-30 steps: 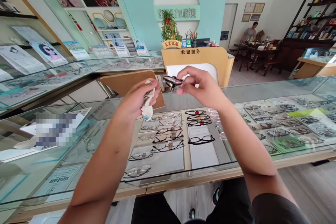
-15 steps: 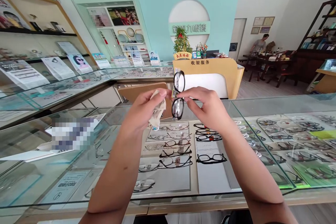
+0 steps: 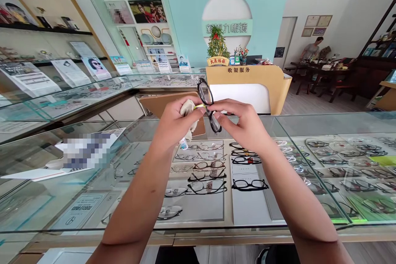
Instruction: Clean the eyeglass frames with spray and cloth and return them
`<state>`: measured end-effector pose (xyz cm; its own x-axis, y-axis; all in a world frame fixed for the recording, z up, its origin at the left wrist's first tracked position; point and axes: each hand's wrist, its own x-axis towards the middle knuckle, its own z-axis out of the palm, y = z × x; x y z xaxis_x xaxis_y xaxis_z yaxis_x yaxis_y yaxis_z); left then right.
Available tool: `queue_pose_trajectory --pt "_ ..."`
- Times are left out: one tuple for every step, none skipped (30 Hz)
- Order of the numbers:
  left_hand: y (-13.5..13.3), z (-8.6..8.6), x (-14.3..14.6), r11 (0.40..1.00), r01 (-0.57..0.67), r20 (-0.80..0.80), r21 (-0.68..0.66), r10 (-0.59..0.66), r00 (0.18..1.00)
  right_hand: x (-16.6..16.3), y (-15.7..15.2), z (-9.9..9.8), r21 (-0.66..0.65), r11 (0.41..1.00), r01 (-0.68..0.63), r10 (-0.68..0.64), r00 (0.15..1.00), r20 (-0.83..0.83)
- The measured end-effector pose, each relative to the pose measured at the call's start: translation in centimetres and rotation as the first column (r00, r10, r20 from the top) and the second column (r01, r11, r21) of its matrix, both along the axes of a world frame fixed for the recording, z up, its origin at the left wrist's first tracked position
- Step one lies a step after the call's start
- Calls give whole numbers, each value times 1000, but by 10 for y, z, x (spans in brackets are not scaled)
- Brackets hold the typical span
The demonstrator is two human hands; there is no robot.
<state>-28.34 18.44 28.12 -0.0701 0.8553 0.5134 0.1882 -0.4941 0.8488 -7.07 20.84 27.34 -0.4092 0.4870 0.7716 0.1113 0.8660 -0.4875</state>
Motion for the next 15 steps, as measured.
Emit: queue_pose_trajectory --pt "0 0 1 1000 -9 -4 14 9 1000 -1 0 0 -12 1000 -17 17 1000 -8" --pt "0 1 1 1000 -13 -2 23 13 1000 -2 1 -1 -28 999 -28 28 999 -21" --pt "0 1 2 999 -18 2 31 18 1000 -4 2 -2 -51 998 -33 31 999 -43" --pt "0 0 2 999 -23 7 37 22 1000 -5 4 -3 -79 996 -36 30 996 -80" --pt "0 0 2 999 -26 10 41 25 1000 -7 6 -5 -113 993 -42 27 991 -130" --pt "0 -1 3 999 -27 12 46 26 1000 -8 9 -7 -151 987 -56 27 982 -186" --pt "-1 -1 3 999 -23 12 49 23 1000 -9 12 -9 -192 978 -79 31 971 -239" --pt "-1 -1 3 999 -16 8 50 16 1000 -10 16 -11 -236 965 -112 43 959 -280" --pt "-1 -2 3 999 -5 1 49 5 1000 -11 19 -13 -281 948 -151 60 950 -307" --pt "-1 -2 3 999 7 -7 47 -7 1000 -11 22 -14 -325 926 -191 82 943 -322" --pt "-1 -2 3 999 20 -14 44 -20 1000 -11 25 -15 -369 900 -231 106 938 -330" --pt "-1 -2 3 999 34 -23 40 -33 999 -11 27 -16 -403 874 -271 133 932 -338" --pt "-1 -3 3 998 46 -33 37 -44 998 -11 28 -17 -428 850 -307 159 924 -347" --pt "-1 -3 2 998 53 -50 37 -51 997 -11 29 -17 -443 830 -338 182 916 -358" --pt "-1 -3 1 998 50 -78 42 -47 996 -11 29 -17 -455 813 -362 200 909 -366"
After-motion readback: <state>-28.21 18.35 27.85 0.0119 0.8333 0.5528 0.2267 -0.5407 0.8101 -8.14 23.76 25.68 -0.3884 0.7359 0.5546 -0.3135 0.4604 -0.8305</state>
